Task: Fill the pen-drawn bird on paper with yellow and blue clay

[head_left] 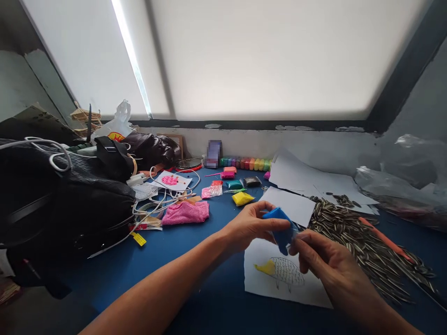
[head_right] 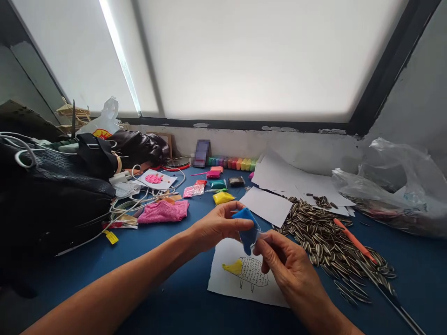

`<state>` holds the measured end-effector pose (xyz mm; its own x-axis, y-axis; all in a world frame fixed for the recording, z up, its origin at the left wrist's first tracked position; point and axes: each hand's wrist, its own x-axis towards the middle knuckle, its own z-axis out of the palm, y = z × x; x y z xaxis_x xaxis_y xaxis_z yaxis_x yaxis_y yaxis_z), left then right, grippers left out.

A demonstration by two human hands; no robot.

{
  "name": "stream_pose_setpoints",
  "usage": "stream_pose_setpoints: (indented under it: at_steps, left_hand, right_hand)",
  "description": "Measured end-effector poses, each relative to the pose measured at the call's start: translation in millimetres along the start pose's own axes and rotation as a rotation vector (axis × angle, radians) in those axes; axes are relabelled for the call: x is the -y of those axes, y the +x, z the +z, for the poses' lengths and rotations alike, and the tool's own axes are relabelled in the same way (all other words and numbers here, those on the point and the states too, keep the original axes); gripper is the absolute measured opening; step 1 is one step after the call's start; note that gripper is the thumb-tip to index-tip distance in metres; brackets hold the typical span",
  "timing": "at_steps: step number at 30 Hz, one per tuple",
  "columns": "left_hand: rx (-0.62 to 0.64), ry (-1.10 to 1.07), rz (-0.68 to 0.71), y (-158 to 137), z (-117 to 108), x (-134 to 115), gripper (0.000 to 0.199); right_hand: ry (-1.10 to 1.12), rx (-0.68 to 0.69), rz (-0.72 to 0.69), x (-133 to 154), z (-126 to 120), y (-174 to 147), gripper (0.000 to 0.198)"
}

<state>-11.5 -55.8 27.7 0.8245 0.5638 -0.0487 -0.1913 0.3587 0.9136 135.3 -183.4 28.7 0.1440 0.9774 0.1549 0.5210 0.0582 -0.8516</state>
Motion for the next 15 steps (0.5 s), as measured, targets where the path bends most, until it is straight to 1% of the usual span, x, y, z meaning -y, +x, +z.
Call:
stream_pose_setpoints:
  at_steps: [4, 7, 9, 12, 15]
  left_hand:
    - [0.087, 0.115, -0.081, -2.7, -4.0, -9.3, 0.056]
    - [0.119, 0.162, -0.070, -2.9, -5.7, -9.2, 0.054]
    - [0.120, 0.151, -0.065, -1.9, -6.0, -6.0, 0.051]
    - [0.108, 0.106, -0.082, -0.2, -5.6, -1.4, 0.051]
    - [0.106, 0.050, -0.064, -0.4, -4.2, 0.1, 0.051]
  right_hand:
    - [-0.003, -0.011, 0.012, -4.2, -4.4, -1.1, 0.043]
    - [0.072, -0.005, 0.029, -7.4, -5.7, -1.4, 0.043]
    - [0.119, -0.003, 0.025, -8.6, -5.2, -1.2, 0.044]
    - [0.156, -0.027, 0.012, -8.4, -4.0, -0.8, 0.046]
    - [0.175, -0.038, 0.019, -7.8, -2.7, -0.8, 0.046]
